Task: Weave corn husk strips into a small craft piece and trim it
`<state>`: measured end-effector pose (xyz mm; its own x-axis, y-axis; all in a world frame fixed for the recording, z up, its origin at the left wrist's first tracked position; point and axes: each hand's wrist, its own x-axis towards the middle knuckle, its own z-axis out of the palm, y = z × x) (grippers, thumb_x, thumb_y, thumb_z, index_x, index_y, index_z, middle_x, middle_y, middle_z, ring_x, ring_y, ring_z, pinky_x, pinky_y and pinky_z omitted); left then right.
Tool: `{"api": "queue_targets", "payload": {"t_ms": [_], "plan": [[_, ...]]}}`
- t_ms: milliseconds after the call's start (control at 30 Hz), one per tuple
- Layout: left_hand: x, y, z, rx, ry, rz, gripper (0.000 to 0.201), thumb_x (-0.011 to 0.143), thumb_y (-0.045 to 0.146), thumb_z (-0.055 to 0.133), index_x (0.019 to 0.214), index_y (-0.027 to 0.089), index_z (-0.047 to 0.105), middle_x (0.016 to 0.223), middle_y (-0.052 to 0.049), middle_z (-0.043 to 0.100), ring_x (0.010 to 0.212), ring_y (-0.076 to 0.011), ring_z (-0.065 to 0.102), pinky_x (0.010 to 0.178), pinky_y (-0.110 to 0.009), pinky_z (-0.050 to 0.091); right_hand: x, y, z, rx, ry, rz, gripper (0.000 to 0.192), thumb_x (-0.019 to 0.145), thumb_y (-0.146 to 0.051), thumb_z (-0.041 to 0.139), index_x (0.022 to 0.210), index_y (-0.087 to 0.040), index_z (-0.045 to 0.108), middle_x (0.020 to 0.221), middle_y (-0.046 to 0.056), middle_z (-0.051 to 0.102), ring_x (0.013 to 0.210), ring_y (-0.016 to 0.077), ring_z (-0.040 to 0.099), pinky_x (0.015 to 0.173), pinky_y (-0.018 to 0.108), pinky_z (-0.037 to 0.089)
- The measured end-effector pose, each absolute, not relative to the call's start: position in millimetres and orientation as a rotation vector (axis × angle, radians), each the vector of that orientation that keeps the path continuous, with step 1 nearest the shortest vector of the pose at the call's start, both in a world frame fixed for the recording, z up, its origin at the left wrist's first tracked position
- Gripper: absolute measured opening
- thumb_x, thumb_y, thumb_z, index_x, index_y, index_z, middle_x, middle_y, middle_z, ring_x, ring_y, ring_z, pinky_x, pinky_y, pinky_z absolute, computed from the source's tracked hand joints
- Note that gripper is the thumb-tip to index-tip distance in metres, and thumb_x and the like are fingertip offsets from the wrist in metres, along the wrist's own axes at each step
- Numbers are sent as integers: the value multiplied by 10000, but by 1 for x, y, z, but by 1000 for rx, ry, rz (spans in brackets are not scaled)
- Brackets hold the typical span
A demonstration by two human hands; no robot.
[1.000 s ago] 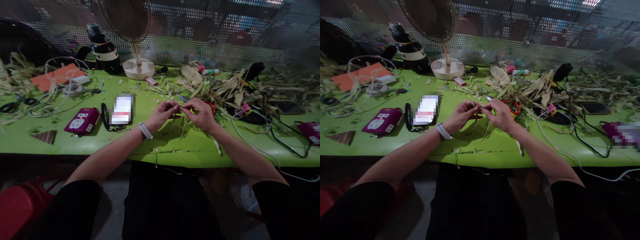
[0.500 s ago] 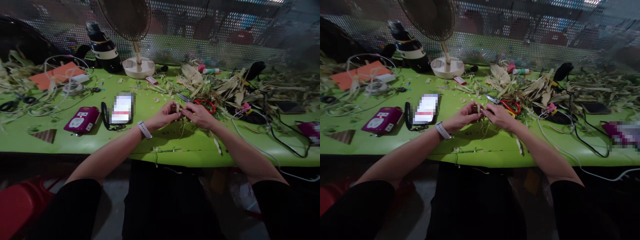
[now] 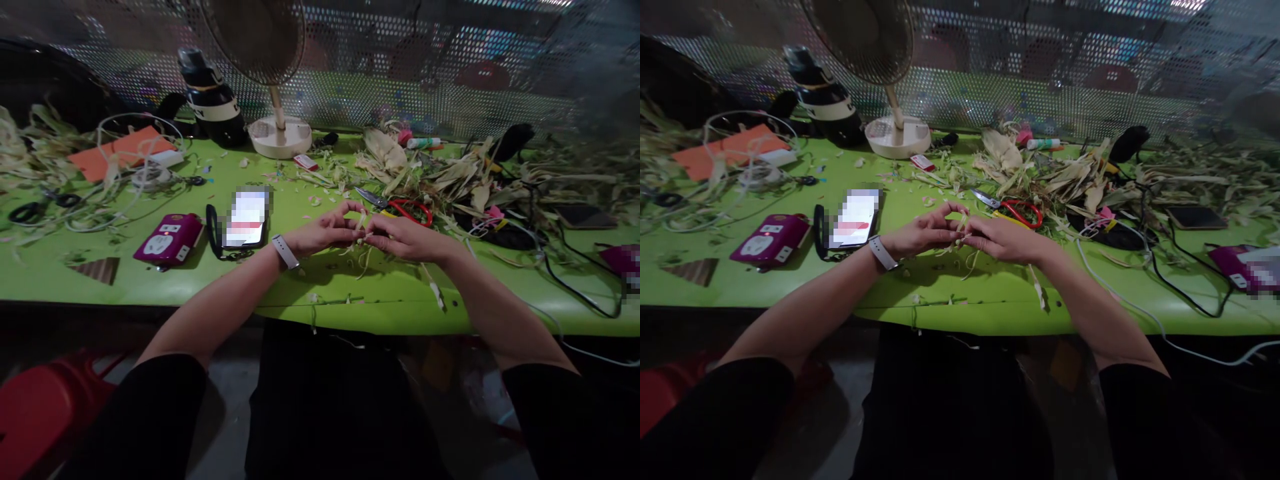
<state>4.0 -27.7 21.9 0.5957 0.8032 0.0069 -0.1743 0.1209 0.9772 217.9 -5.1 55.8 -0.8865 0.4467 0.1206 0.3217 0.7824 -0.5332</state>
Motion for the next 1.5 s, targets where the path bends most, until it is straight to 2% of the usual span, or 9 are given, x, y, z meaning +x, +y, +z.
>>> {"api": "queue_targets", "payload": {"t_ms": [200, 333, 433, 567, 633, 767, 1200, 1400, 1500], "plan": [[0, -24, 18, 1255, 599, 696, 531, 698, 286, 757, 1149, 232, 482, 821, -27, 655, 592, -97, 552, 502, -221, 327, 217, -11, 56, -511, -2786, 655, 172, 972, -335, 396, 968, -227, 530, 850, 31, 615, 717, 159, 555, 670, 284, 431], [1, -25, 17, 1193, 583, 712, 515, 691, 278, 766, 1118, 230, 483, 798, -8, 633, 578, -77, 536, 498, -205, 335, 217, -11, 54, -503, -2803, 604, 125, 938, -258, 412, 892, -208, 517, 764, 11, 581, 627, 127, 484, 604, 255, 374], [3, -27, 21, 1260, 606, 751, 552, 666, 263, 793, 1115, 221, 475, 805, -1, 631, 646, -86, 581, 584, -211, 422, 215, -11, 51, -574, -2782, 444, 80, 861, -205, 438, 807, -198, 497, 681, 2, 547, 564, 115, 421, 558, 248, 306], [5, -30, 27, 1448, 662, 996, 660, 637, 271, 823, 1178, 225, 447, 860, -4, 644, 810, -121, 638, 775, -270, 493, 214, -10, 48, -719, -2708, 251, 79, 834, -220, 432, 814, -194, 504, 674, 15, 565, 551, 124, 427, 546, 252, 279], [5, -30, 28, 1577, 720, 1086, 601, 653, 288, 814, 1151, 213, 487, 891, -26, 659, 841, -131, 643, 783, -274, 499, 215, -8, 48, -740, -2706, 194, 100, 844, -236, 426, 833, -195, 517, 686, 19, 584, 543, 128, 431, 536, 254, 266], [5, -31, 27, 1804, 833, 1137, 343, 710, 302, 764, 1001, 176, 631, 954, -72, 681, 881, -147, 649, 751, -256, 521, 216, -5, 47, -760, -2728, 96, 129, 858, -253, 422, 837, -195, 535, 665, 18, 587, 515, 129, 417, 516, 264, 223], [7, -27, 20, 1885, 852, 1147, 186, 803, 261, 663, 962, 186, 722, 955, -80, 732, 863, -155, 681, 788, -311, 568, 218, -4, 48, -679, -2636, 293, 147, 879, -269, 416, 831, -186, 528, 638, 5, 570, 505, 103, 428, 530, 236, 292], [4, -25, 21, 1818, 678, 1098, 244, 834, 294, 652, 1041, 169, 684, 1094, -105, 701, 1004, -169, 661, 907, -328, 539, 218, -3, 47, -686, -2629, 291, 170, 889, -286, 408, 849, -180, 535, 647, 6, 581, 512, 104, 452, 533, 228, 310], [2, -24, 20, 1652, 646, 1108, 353, 798, 300, 708, 1125, 187, 637, 1184, -106, 661, 1107, -185, 622, 943, -315, 519, 217, -1, 42, -740, -2596, 160, 192, 891, -293, 391, 848, -184, 543, 681, 20, 600, 528, 113, 462, 541, 234, 310]]}}
